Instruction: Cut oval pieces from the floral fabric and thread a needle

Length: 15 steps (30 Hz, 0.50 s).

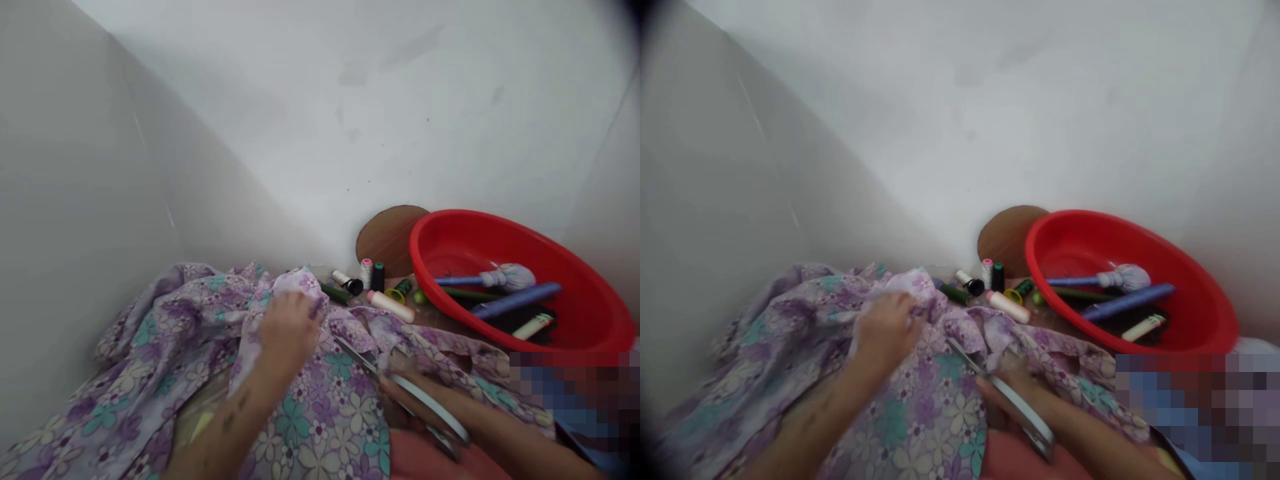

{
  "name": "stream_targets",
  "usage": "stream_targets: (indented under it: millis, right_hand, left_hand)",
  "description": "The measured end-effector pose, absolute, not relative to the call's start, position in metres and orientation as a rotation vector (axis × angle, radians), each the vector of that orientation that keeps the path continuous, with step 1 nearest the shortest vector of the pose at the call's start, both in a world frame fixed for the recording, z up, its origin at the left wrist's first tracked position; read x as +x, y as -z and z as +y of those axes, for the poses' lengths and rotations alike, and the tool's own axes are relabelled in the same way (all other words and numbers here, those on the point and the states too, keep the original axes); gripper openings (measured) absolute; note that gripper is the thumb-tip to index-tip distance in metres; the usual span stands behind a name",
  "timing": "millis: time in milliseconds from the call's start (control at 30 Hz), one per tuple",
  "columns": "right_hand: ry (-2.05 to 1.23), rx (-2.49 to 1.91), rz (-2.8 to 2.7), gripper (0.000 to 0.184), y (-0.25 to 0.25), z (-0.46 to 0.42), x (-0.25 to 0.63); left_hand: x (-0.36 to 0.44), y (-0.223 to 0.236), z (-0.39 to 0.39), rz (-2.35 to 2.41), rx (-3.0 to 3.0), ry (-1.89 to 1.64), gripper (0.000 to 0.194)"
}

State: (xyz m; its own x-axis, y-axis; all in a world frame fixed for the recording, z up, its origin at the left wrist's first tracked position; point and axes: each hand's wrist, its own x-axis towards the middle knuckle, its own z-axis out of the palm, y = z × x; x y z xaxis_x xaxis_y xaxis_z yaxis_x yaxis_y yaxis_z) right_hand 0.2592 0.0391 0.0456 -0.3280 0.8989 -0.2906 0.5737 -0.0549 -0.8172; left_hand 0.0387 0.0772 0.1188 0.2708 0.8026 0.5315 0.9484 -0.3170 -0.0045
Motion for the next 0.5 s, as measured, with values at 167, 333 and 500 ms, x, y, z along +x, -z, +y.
stream_targets:
  millis: [167, 333, 500]
  right_hand:
    - [-1.419, -1.618, -1.81, 0.053, -0.063, 0.031, 0.247]
    - [-1.511, -1.564, -1.614, 0.055, -0.065, 0.025, 0.241]
    - [-1.533, -1.453, -1.621, 0.058, -0.068, 0.021, 0.242]
  left_hand:
    - [0.085, -0.057, 0.003, -1.749, -2.682, 0.525, 0.035]
    - [0.101, -0.019, -0.005, -1.945, -2.582, 0.492, 0.063]
    - [0.104, -0.015, -0.005, -1.997, -2.546, 0.471, 0.047]
